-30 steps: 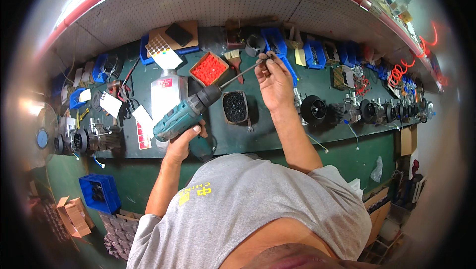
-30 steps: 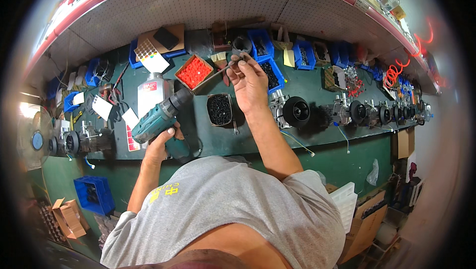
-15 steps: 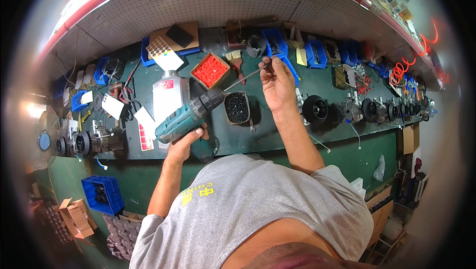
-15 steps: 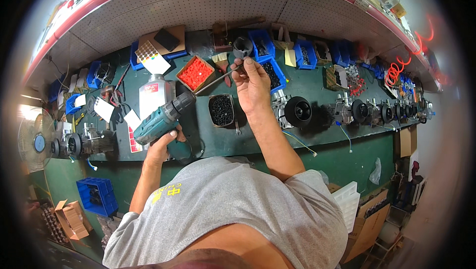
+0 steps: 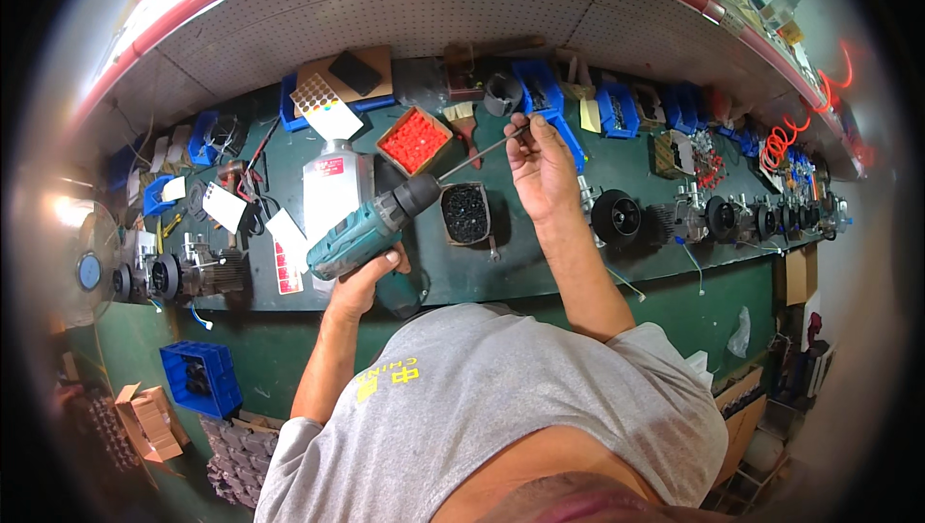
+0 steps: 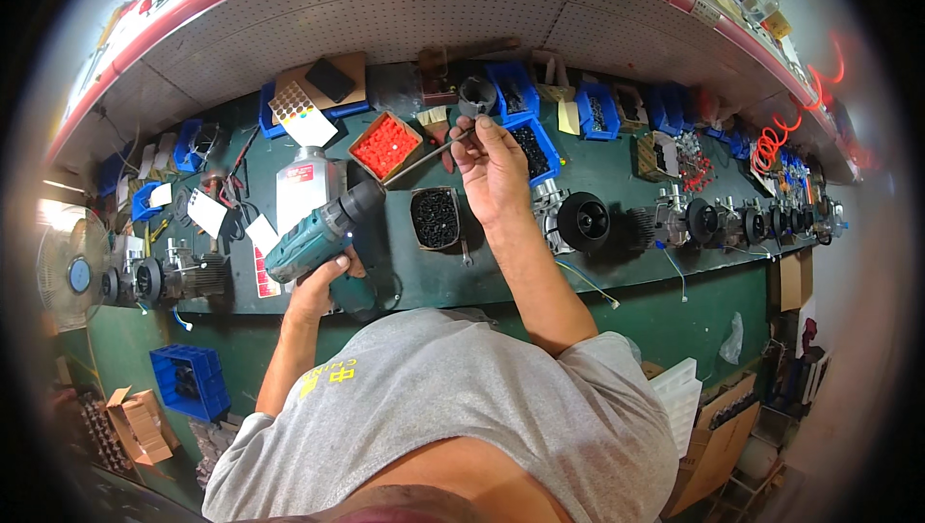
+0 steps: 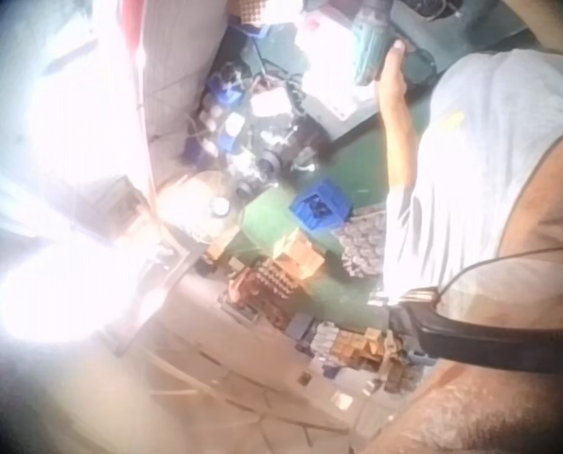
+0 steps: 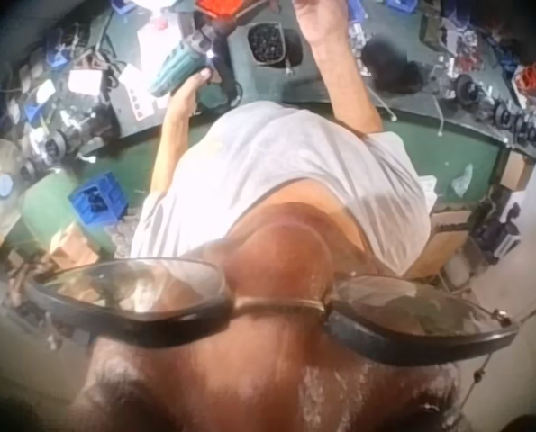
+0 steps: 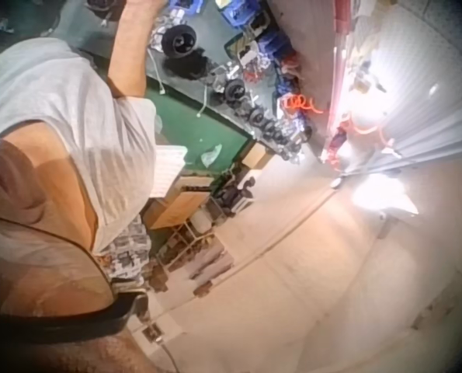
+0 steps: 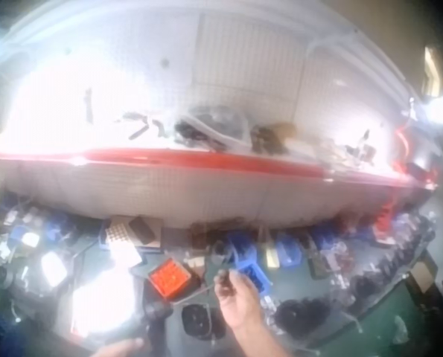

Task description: The person uses a cordless drill to fasten screws into a silver metal casing on a workbench. After securing the casing, the person picks up the unit and places it on a wooden pallet alongside several identical units.

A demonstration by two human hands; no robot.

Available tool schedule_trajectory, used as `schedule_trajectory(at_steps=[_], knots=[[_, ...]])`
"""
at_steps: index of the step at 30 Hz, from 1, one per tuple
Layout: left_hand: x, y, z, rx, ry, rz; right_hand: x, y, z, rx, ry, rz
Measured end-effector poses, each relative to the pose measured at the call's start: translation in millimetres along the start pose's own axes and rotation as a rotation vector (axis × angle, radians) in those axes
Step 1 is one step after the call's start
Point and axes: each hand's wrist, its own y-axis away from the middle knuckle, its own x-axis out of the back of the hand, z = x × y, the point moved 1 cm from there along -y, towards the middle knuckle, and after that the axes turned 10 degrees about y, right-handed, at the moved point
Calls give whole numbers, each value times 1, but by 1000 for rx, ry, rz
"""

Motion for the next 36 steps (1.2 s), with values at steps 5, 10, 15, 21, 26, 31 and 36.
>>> schedule_trajectory(at_steps=[5, 10, 15, 21, 26, 31, 36], knots=[[1, -1, -3, 15, 19, 16, -11, 1, 0, 31, -31, 2], [0, 1, -8, 30, 68, 55, -16, 4, 0, 61, -7, -9], [1, -2, -10, 47, 84, 11, -16, 3, -2, 93, -1, -23], [5, 1, -10, 45, 116, -16, -14, 5, 5, 125, 19, 10], [5, -1, -12, 36, 99, 5, -16, 3, 6, 119, 34, 6], [4, -3, -13, 27, 82, 11, -17, 1, 6, 84, 8, -16], [0, -1, -9, 22, 73, 18, -14, 2, 5, 49, 13, -62]])
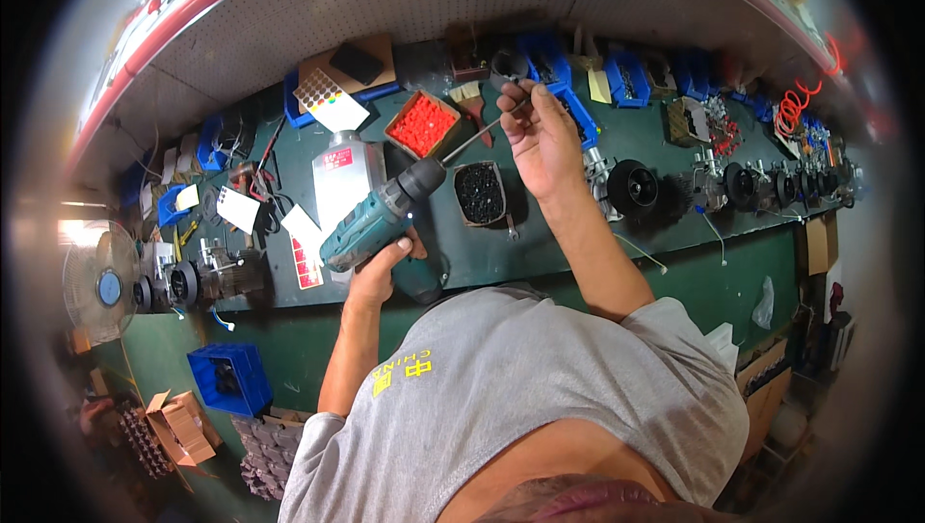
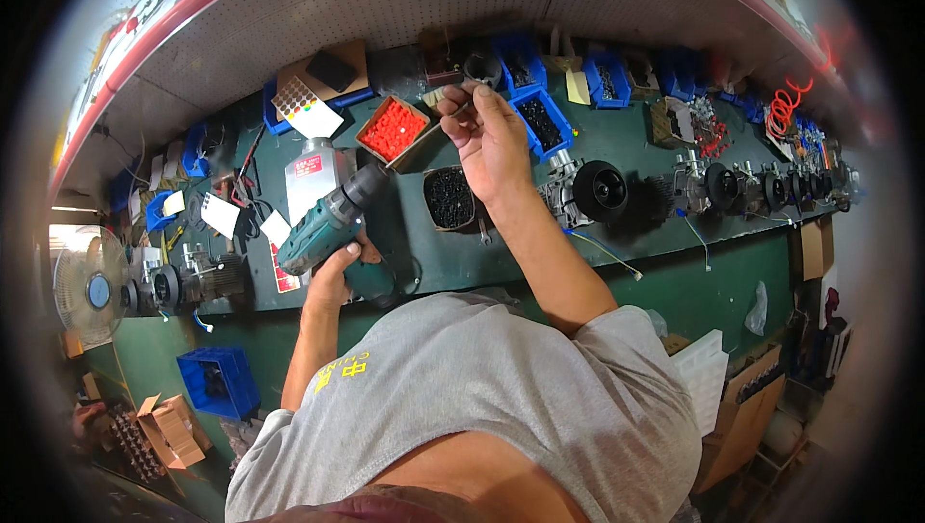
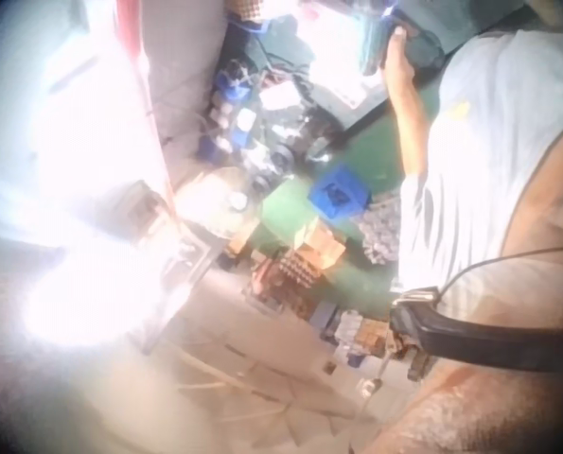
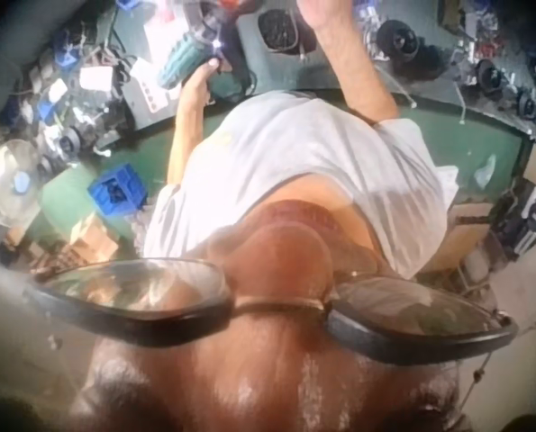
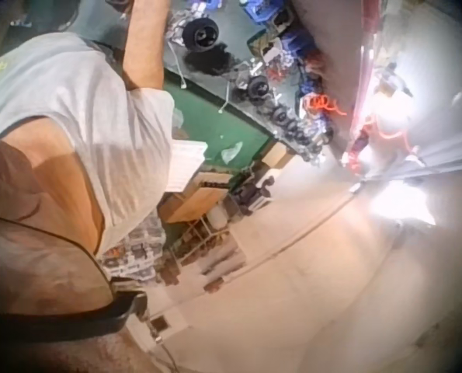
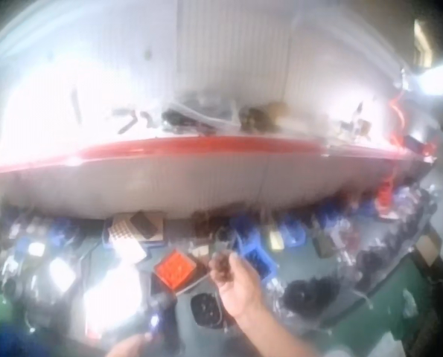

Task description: The person uses a cordless drill to fasten screws into a silver metal casing on a workbench. After securing the casing, the person picks up the unit and places it on a wooden pallet alongside several identical units.

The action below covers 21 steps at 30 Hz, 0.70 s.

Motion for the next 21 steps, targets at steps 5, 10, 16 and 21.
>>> schedule_trajectory(at_steps=[5, 10, 16, 21], knots=[[2, 1, -1, -3, -2, -2, -6, 3, -2, -17, -9, 14], [1, 4, 1, -5, -16, 8, -9, 8, -2, -26, -23, 18], [0, 6, 0, 6, -4, 38, -8, 9, 0, -32, -16, -7], [6, 6, -5, 4, 11, 25, -8, 10, 1, -44, -30, -33]])
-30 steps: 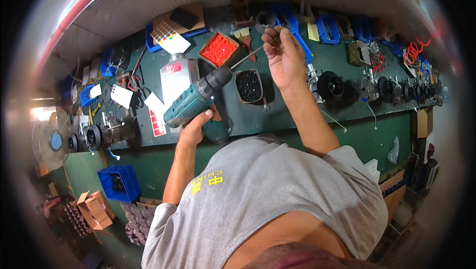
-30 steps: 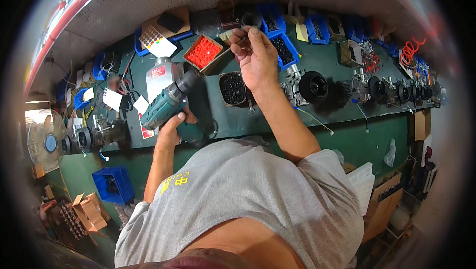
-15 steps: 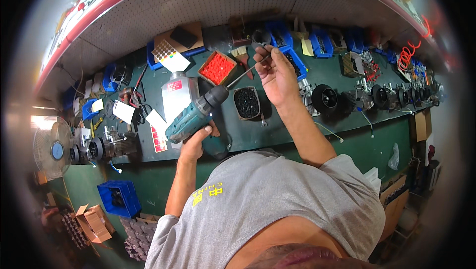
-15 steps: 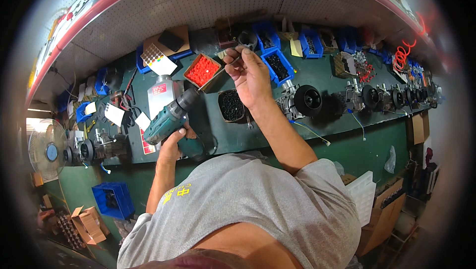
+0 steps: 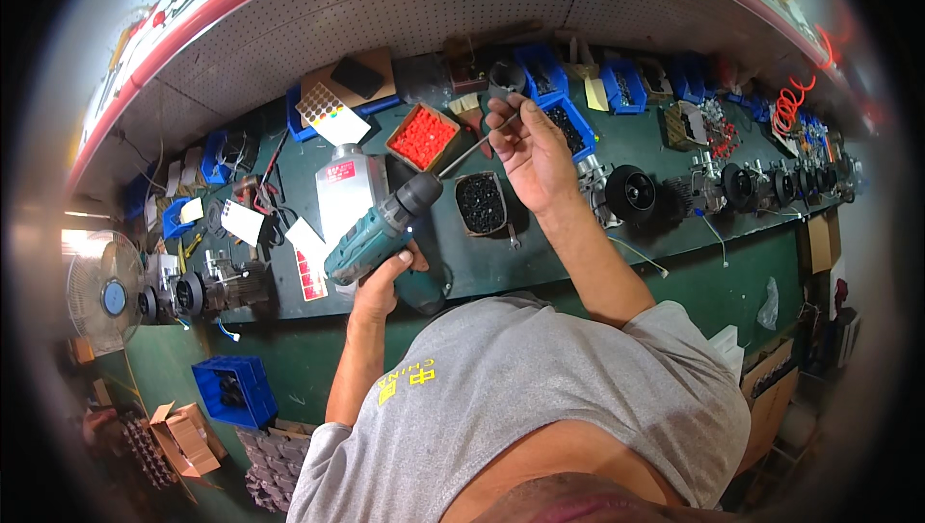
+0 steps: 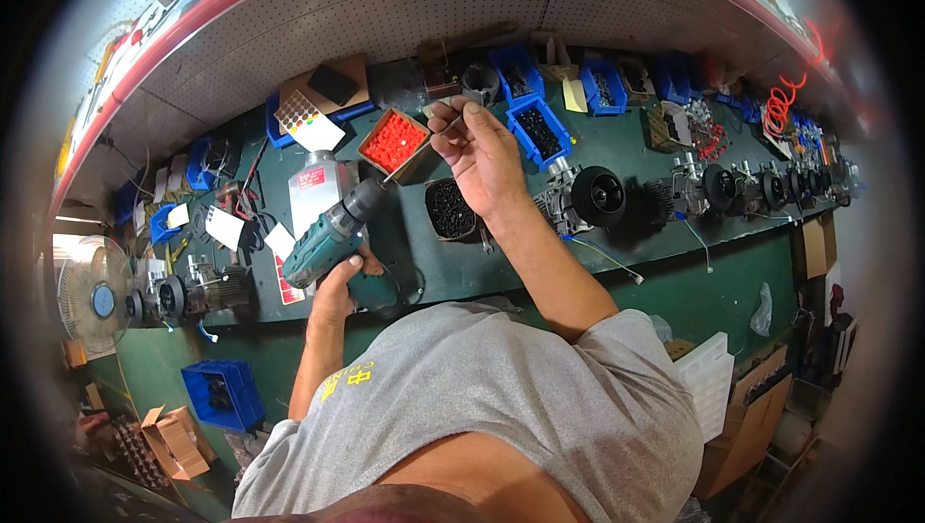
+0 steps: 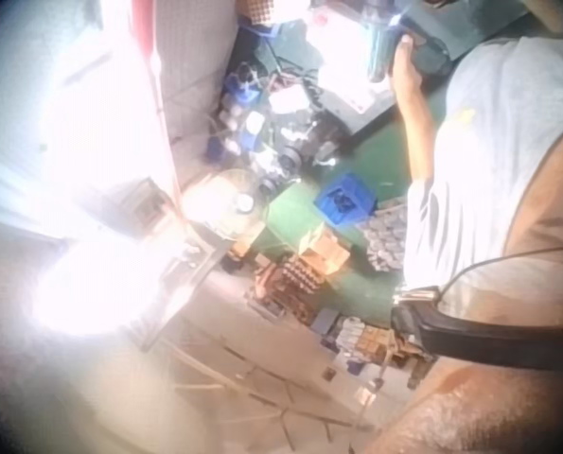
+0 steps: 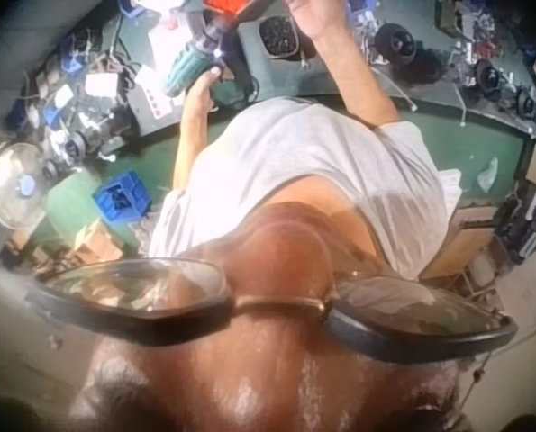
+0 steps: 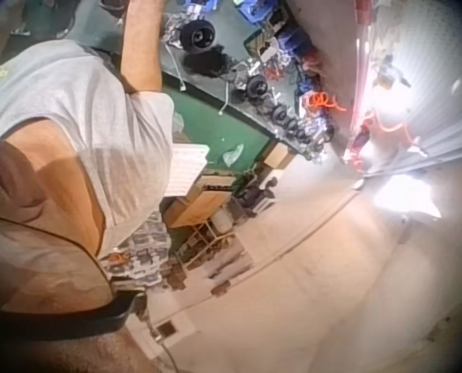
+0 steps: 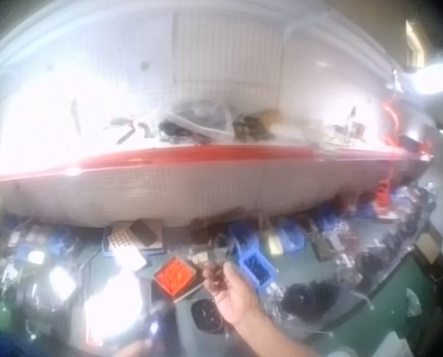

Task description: The person uses a cordless drill to fasten screws into a silver metal casing on a workbench. After securing the casing, the person picks up the unit and places it on a wooden pallet alongside several identical units.

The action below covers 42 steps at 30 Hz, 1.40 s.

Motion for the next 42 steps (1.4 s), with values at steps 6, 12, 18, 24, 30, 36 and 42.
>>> schedule_trajectory(at_steps=[6, 12, 18, 24, 30, 36, 42], knots=[[2, -1, -1, 9, -5, 3, -2, 0, 1, -2, 4, -14], [1, -1, -2, 8, 40, 9, -5, 1, 1, -26, 3, -13], [3, -1, -2, 6, 70, 15, -5, -2, 5, -34, -8, -29], [3, -1, -2, 8, 119, 25, -7, -3, 6, -44, 18, -36], [8, 0, -3, 18, 109, 38, -7, -4, 6, -83, 21, -10], [16, 4, 0, 24, 92, 49, 2, -12, 16, -37, 116, -49], [43, 17, 51, 24, -203, 128, 28, -33, 47, -250, 244, -86]])
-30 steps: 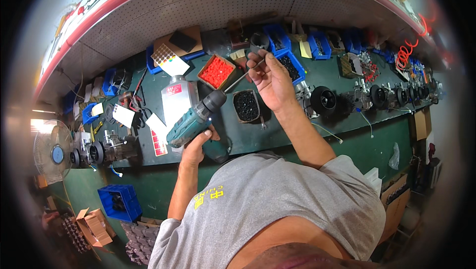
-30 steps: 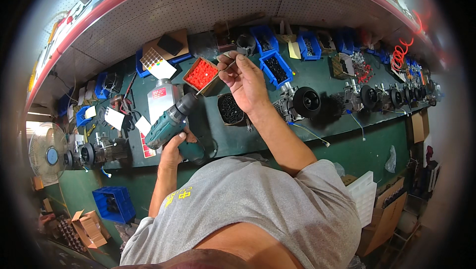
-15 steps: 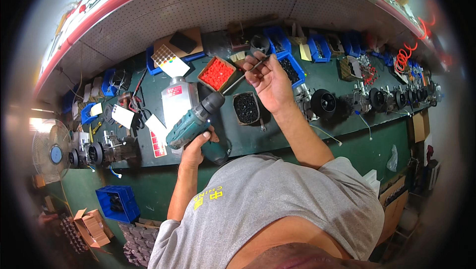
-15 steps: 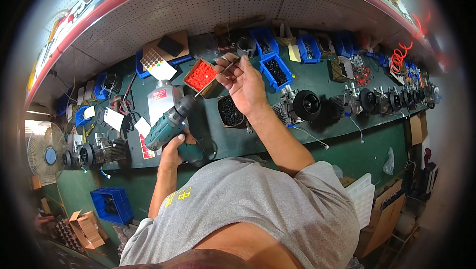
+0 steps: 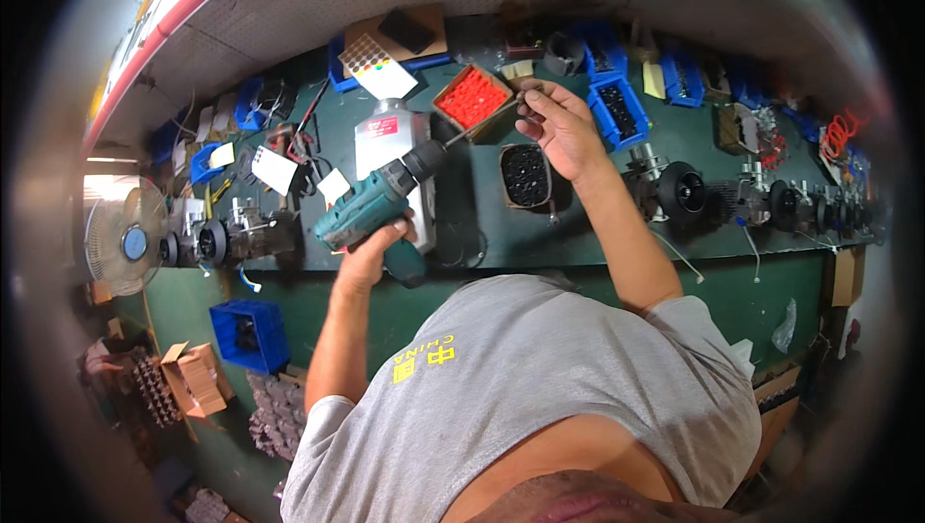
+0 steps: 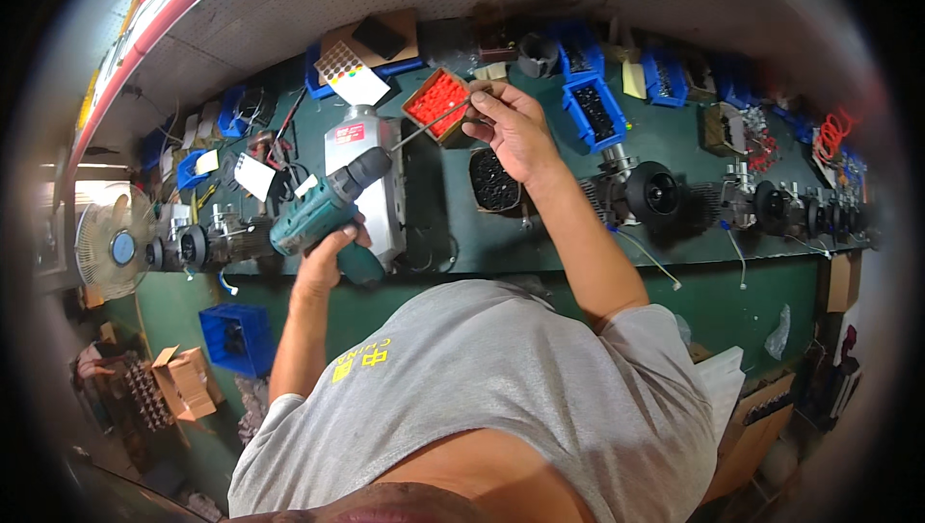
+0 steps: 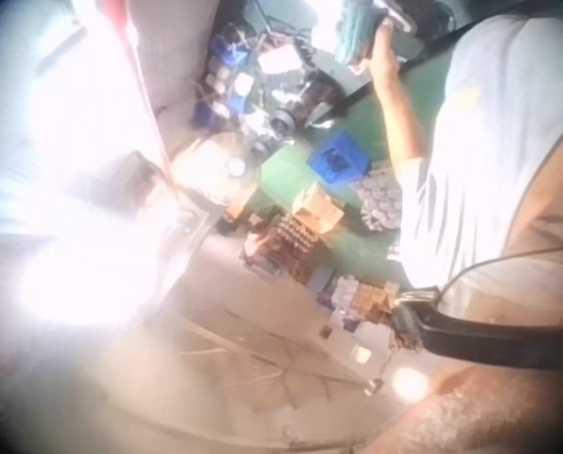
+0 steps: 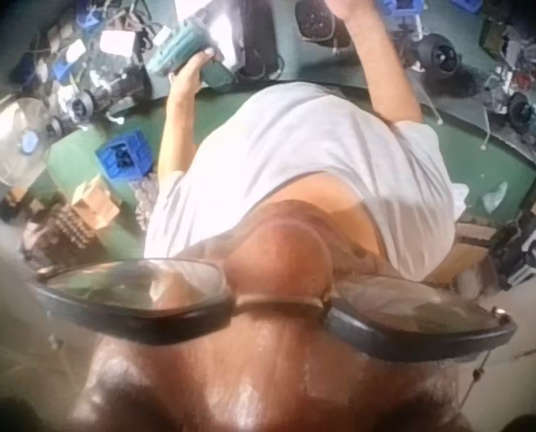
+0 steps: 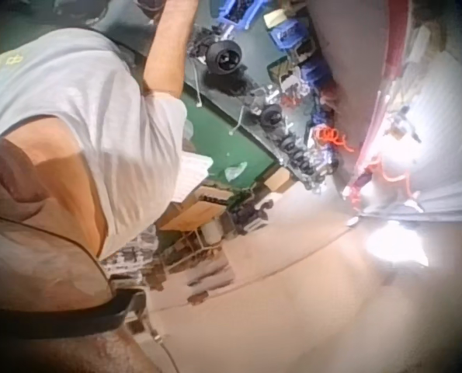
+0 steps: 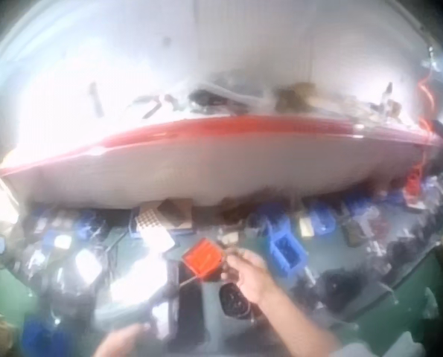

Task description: The person uses a cordless drill to fasten screws into a silver metal casing on a workbench. After securing the casing, the person picks up the unit and places it on a wooden pallet alongside several identical units.

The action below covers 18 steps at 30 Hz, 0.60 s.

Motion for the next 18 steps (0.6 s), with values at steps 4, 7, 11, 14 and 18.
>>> schedule_trajectory(at_steps=[4, 7, 11, 14, 18], knots=[[26, -9, 56, -39, -270, 29, 5, -31, 25, -38, 191, -172], [44, -31, 100, 4, -601, -9, 3, -68, 59, 53, 489, -239], [27, -77, 153, -288, -1389, -386, -6, -113, 120, 125, 506, -259], [3, -111, 166, 73, -1047, -188, -11, -130, 149, 147, 586, -328], [-3, -153, 168, 182, -1078, -201, -20, -152, 184, 443, 968, -191]])
